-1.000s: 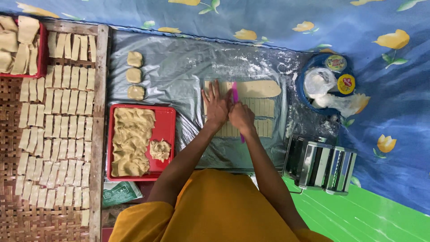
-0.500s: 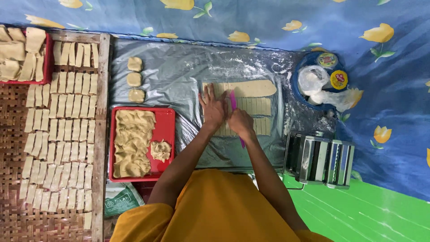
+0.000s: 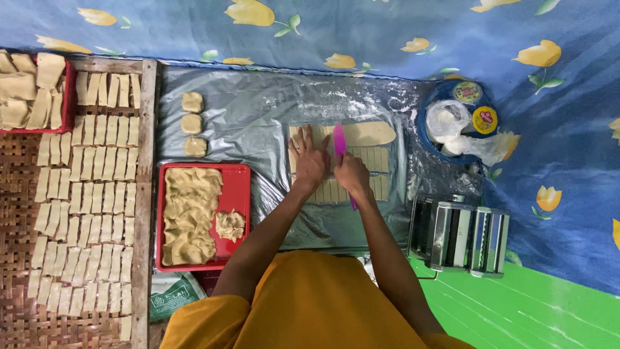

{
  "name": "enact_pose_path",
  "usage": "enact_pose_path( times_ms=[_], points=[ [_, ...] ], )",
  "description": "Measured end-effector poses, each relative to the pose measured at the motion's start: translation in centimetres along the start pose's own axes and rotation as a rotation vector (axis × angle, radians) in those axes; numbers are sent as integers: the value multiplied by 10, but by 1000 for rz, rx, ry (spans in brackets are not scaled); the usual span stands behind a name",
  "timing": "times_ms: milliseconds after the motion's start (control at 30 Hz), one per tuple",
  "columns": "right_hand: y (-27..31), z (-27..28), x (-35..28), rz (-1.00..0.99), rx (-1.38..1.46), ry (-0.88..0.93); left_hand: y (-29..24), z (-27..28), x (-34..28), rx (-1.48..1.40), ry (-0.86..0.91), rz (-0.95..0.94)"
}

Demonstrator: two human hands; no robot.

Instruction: Cutting rolled-out dough into small rectangular pieces using a plastic scraper.

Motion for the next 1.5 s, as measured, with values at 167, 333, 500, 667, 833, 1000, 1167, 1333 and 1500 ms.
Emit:
enact_pose_path(
  times_ms=[167,333,500,667,833,1000,1167,1333,1500],
  points=[
    [3,3,6,-9,-1,-27,-15,15,3,32,72,-9],
    [-1,5,15,-66,-49,7,-11,-2,12,37,78,-23],
    [1,6,17,-104,-73,21,-10,-2,13,-5,48,-33],
    [0,3,21,-112,-112,20,-10,2,14,-5,46,-22],
    [-1,-2,23,-85,-147,16,-10,-1,12,-3,27,-28],
    [-6,-4,24,-71,-157,-17,-8,-9,9,-35,23,-34],
    [-2,-2,11,-44,-157,9,-10,-18,6,-23,-7,-33],
    [1,-1,-5,-73,-112,24,-12,-12,-3,-23,-12,-34],
    [-14,-8,-6,-53,-109,39,-13,-8,-9,44,-5,-16]
  ],
)
Point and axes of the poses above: each hand's wrist, its own x-axis towards the middle knuckle, its own z-axis out of the back of the hand, y = z × x, the point moved 3 cm from there along x, towards the middle knuckle, and after that the axes turned 1 degree about z, right-handed, at the moved point
